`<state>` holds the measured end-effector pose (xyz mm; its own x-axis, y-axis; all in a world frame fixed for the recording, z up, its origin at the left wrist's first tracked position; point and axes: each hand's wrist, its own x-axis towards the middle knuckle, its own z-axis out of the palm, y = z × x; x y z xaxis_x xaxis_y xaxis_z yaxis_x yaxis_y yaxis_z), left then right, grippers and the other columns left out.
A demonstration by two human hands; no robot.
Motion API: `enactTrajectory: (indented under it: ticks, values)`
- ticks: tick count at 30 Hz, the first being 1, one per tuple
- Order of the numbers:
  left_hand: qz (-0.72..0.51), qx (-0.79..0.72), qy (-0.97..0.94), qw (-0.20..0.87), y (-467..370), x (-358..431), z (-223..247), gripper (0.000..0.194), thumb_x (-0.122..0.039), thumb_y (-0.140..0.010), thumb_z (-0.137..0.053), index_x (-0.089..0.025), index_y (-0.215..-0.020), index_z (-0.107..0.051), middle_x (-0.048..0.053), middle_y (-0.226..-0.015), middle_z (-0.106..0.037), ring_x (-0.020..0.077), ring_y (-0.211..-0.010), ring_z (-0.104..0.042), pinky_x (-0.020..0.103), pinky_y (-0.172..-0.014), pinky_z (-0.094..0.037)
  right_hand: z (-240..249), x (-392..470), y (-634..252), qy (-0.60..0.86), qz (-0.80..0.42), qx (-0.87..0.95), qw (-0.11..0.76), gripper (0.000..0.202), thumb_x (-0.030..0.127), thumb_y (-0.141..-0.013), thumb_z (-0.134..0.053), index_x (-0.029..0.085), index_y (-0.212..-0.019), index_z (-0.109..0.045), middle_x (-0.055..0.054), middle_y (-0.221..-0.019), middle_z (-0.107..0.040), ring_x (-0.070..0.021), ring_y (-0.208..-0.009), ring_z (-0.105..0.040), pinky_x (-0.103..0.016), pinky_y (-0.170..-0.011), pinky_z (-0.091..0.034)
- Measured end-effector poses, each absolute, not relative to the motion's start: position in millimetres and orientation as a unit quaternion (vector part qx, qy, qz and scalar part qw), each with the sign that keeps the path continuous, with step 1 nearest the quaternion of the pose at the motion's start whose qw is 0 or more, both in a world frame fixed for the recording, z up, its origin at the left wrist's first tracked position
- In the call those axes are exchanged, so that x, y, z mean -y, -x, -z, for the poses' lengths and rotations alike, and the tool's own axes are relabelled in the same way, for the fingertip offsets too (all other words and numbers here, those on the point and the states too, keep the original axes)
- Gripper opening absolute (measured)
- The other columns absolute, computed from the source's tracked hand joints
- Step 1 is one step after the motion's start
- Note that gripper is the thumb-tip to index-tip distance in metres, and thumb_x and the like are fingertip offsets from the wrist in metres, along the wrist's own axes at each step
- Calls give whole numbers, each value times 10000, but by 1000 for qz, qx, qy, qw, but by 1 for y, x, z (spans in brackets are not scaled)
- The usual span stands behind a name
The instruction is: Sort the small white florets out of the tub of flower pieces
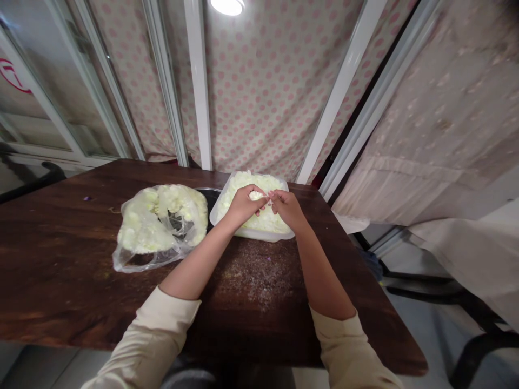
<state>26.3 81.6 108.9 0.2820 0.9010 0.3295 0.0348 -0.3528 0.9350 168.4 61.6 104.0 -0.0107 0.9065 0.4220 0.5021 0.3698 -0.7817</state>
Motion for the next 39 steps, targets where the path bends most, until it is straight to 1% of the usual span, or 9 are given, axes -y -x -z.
enactTrajectory:
  ticks: [7, 13, 16, 19, 22, 26, 33, 36, 39]
  values:
    - [-509, -346, -636, 466, -24, -78, -116, 106, -152, -651, -621, -147, -717, -538, -55, -473, -499, 38, -365, -414, 162, -398, -337, -102, -66, -168, 469, -325, 608, 552, 354, 519, -728, -558, 189, -616, -495, 49, -471, -453, -78, -453, -408, -233, -498, -340]
    - [-510, -345, -628, 476, -24, -78, -114, 93, -153, -669, -615, -145, -726, -542, -55, -472, -500, 37, -371, -420, 161, -404, -343, -100, -68, -168, 436, -381, 577, 576, 399, 552, -728, -544, 213, -590, -384, 63, -484, -326, -79, -447, -365, -237, -460, -328]
    - [-493, -349, -637, 479, -24, -79, -115, 85, -180, -684, -622, -128, -729, -573, -22, -530, -563, 42, -385, -442, 167, -401, -361, -98, -69, -171, 485, -328, 591, 555, 419, 566, -766, -474, 216, -570, -352, 64, -448, -296, -79, -415, -321, -237, -428, -288]
    - [-478, -347, -657, 468, -23, -76, -118, 95, -211, -705, -616, -118, -716, -599, 24, -632, -627, 49, -397, -474, 174, -383, -370, -94, -73, -177, 572, -149, 602, 537, 394, 507, -789, -450, 209, -547, -362, 40, -461, -361, -98, -457, -357, -245, -467, -288]
    - [-477, -354, -671, 443, -24, -71, -121, 119, -248, -724, -617, -130, -723, -598, -2, -550, -597, 52, -349, -453, 174, -355, -342, -88, -76, -180, 616, -25, 610, 498, 300, 424, -788, -465, 206, -585, -426, 12, -544, -455, -131, -548, -427, -256, -541, -312]
    - [-492, -357, -673, 421, -24, -63, -124, 173, -314, -716, -648, -156, -751, -587, -39, -438, -532, 62, -317, -436, 172, -353, -335, -81, -80, -182, 637, -34, 612, 467, 192, 397, -736, -535, 207, -724, -509, -5, -654, -528, -158, -625, -483, -265, -597, -332]
    - [-493, -350, -691, 396, -25, -52, -127, 224, -368, -681, -680, -161, -735, -613, -40, -420, -517, 63, -332, -449, 167, -370, -332, -77, -83, -186, 604, -96, 620, 492, 305, 370, -719, -551, 179, -954, -520, 18, -628, -533, -146, -588, -499, -280, -619, -384]
    - [-494, -344, -691, 399, -27, -46, -128, 216, -358, -695, -667, -157, -756, -617, -46, -421, -508, 63, -343, -452, 166, -383, -353, -80, -82, -185, 592, -90, 629, 495, 375, 415, -753, -520, 177, -1042, -535, -81, -892, -622, -198, -823, -564, -353, -769, -407]
    - [-513, -325, -688, 397, -28, -38, -133, 174, -317, -716, -651, -152, -753, -611, -41, -472, -523, 64, -383, -480, 168, -411, -394, -97, -72, -185, 601, -32, 592, 536, 419, 470, -812, -434, 196, -1114, -531, -127, -1129, -568, -252, -1073, -495, -437, -892, -355]
